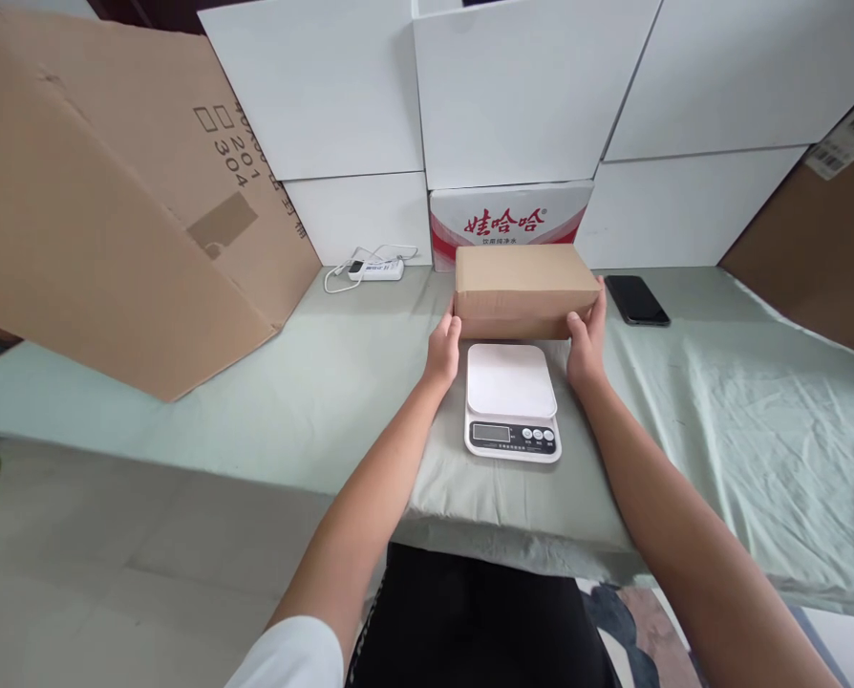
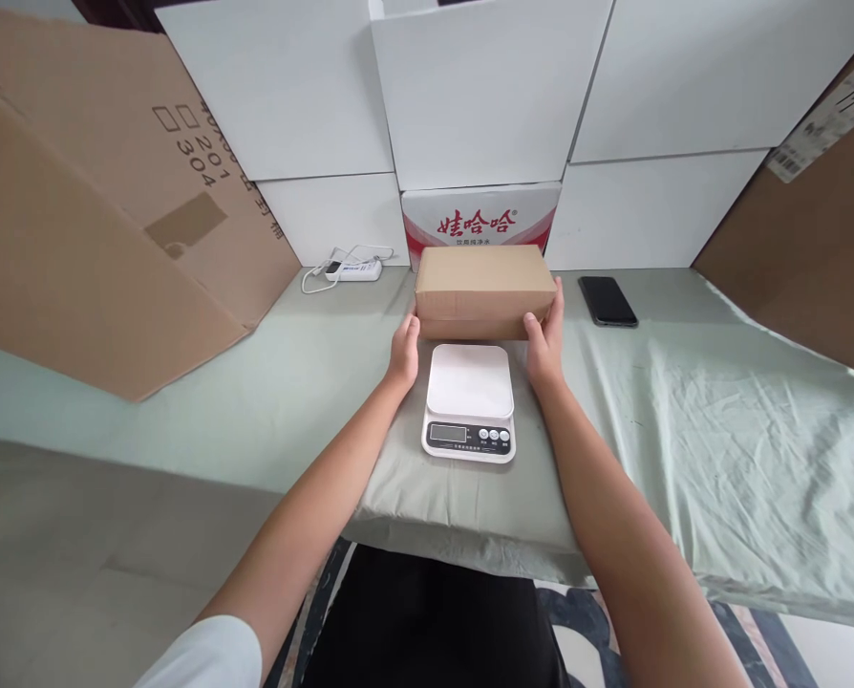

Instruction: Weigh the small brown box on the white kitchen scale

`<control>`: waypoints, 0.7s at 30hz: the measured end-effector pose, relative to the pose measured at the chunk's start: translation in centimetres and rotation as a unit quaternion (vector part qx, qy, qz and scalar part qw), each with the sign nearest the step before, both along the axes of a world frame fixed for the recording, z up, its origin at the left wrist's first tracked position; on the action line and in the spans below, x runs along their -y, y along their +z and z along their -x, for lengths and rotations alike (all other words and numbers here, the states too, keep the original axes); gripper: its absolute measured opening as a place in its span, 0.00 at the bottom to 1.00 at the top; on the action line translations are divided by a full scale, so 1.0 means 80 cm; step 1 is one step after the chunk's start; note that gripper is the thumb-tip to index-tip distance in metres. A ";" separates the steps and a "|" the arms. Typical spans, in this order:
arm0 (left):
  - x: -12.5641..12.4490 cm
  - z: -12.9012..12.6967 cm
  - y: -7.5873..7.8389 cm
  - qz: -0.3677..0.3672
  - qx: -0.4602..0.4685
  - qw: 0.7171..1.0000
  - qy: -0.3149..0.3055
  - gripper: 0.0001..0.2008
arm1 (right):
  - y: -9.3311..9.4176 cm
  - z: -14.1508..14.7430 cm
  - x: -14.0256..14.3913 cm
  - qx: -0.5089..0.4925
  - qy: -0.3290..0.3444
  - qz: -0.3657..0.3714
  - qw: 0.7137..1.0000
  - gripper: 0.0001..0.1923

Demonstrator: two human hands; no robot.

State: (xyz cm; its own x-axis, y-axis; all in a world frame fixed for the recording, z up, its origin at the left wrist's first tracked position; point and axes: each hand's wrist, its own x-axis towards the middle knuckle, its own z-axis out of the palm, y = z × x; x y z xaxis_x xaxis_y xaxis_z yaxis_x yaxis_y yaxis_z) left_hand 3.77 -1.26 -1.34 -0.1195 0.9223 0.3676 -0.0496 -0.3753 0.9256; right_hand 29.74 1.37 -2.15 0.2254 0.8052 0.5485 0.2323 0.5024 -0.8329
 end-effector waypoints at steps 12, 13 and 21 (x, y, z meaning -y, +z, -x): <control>0.155 0.029 -0.001 -0.028 -0.041 0.998 -0.048 0.44 | -0.012 -0.004 0.178 0.041 0.003 -0.031 0.999 0.62; 0.161 0.031 -0.005 -0.025 -0.042 0.997 -0.056 0.43 | -0.015 -0.005 0.184 0.040 0.002 -0.030 0.999 0.62; 0.170 0.033 0.000 -0.003 -0.024 0.998 -0.064 0.38 | -0.008 0.002 0.191 0.026 0.002 -0.019 0.999 0.50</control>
